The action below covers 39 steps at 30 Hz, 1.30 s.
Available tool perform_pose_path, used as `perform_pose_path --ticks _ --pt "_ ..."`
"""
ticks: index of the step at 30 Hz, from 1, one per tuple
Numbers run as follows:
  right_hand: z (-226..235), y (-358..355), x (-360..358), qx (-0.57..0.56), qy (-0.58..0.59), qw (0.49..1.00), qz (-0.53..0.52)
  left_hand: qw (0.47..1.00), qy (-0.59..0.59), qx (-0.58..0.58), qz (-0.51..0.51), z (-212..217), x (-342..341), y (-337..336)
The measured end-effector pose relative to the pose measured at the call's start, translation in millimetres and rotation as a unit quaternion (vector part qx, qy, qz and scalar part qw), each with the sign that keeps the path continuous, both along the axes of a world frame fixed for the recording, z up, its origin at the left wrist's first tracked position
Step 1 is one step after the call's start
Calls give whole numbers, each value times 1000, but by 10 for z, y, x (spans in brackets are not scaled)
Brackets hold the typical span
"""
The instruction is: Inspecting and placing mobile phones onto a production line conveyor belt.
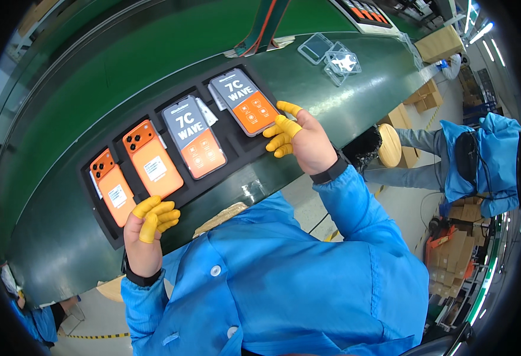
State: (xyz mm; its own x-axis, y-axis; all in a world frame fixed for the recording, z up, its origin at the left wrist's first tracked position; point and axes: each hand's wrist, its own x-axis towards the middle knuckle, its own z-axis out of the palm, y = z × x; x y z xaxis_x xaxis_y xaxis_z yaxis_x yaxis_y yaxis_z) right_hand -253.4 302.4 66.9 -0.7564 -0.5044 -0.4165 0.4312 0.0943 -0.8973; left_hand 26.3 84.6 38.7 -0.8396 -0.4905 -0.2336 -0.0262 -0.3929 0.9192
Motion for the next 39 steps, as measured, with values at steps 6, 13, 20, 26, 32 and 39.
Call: perform_pose_path --ticks 6,13,20,26,32,39 --pt "96 329 -345 162 137 969 124 999 -23 -35 10 -14 -14 2" --pt "-515 724 -1907 379 561 712 -185 999 -20 -41 11 -42 -31 4" --pt "-730 703 -2429 538 509 647 -179 998 -9 -54 12 -91 -9 10" --pt "-813 776 -2474 520 604 563 -219 998 -22 -59 15 -58 -12 7" --pt "-170 767 -1887 387 702 519 -297 998 -27 -60 5 -48 11 -3" --pt "517 378 -378 -35 597 795 -99 993 -37 -111 6 -23 -13 56"
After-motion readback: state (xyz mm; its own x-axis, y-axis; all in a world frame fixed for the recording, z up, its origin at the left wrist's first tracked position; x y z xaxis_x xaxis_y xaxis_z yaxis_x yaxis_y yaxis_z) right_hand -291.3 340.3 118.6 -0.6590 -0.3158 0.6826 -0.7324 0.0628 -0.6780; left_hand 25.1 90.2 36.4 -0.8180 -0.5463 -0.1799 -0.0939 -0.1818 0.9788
